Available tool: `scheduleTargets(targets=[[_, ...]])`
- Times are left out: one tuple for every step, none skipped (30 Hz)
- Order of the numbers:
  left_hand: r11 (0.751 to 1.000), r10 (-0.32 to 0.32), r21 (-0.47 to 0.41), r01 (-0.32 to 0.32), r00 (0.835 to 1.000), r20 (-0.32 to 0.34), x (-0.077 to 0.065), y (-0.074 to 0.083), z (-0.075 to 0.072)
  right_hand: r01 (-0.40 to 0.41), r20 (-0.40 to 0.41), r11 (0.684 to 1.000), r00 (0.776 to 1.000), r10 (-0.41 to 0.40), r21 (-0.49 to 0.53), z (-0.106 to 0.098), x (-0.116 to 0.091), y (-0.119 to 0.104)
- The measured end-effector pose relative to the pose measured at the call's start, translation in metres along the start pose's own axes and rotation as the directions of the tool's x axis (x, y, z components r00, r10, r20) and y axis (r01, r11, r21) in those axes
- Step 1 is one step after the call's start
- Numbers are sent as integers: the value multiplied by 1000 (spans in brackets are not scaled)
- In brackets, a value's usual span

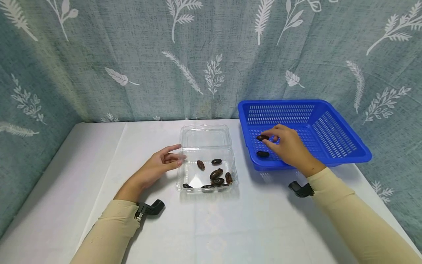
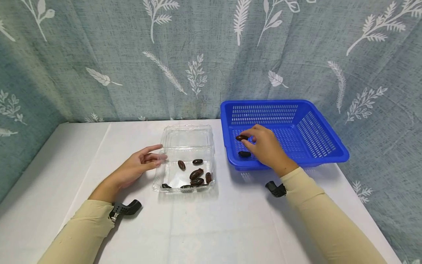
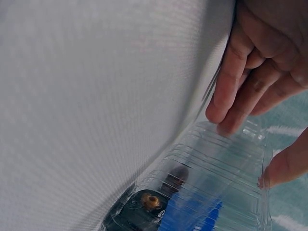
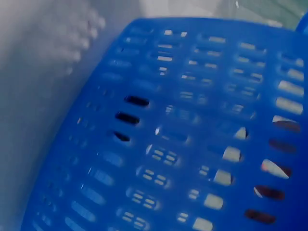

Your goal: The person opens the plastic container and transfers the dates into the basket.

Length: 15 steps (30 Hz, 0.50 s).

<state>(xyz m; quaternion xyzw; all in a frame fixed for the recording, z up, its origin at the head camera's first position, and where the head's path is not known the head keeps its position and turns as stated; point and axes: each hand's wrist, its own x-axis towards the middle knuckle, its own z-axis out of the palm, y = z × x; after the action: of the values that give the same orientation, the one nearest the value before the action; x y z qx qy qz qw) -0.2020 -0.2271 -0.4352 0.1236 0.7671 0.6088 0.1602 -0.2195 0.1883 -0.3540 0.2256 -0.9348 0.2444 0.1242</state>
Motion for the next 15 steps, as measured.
scheduleTargets(targets=[[1000,3,2,-3,1000,-1,0,0,0,-12,17,1000,1000,12,1,0,1,3],[1000,7,3,-7,1000,1,0,-1,-1,-21,33,1000,999,21,-1,0,2,5],[1000,10,5,-10,1000,0,0,-1,-1,-30,48,1000,998,30,-2,-1,4,7],[1000,12,5,-12,1000,0,0,-1,-1,-35,60,999,998,35,-2,-1,6,9],[1000,13,3,-13,1000,-1,0,-2,-2,-41,72,999,997,41,-3,-1,7,10],[1000,14,4,-14,1000,-1,0,-2,-2,-48,84,999,995,49,-7,-1,9,12],[1000,14,6,-14,1000,-1,0,-2,-2,-58,96,998,994,59,-8,-1,10,13],[1000,15,5,-15,1000,1,0,-2,-2,-67,109,998,992,68,-11,-1,12,14],[1000,14,2,-14,1000,-1,0,-1,-2,-78,123,997,989,78,-12,-1,13,15],[1000,12,1,-12,1000,-2,0,-1,-1,-87,136,996,987,87,-12,-1,14,16],[1000,12,0,-12,1000,-3,0,-1,-1,-96,147,995,984,96,-11,-1,15,17],[1000,13,0,-13,1000,-1,0,-1,-1,-104,158,995,982,104,-9,0,17,17],[1000,13,0,-13,1000,-1,0,-1,-1,-111,167,994,980,111,-6,1,18,18],[1000,12,-1,-12,1000,-2,0,-1,-1,-115,178,993,977,113,-4,2,19,19],[1000,11,-1,-11,1000,-4,0,-2,-1,-121,190,993,975,119,-1,3,21,20]])
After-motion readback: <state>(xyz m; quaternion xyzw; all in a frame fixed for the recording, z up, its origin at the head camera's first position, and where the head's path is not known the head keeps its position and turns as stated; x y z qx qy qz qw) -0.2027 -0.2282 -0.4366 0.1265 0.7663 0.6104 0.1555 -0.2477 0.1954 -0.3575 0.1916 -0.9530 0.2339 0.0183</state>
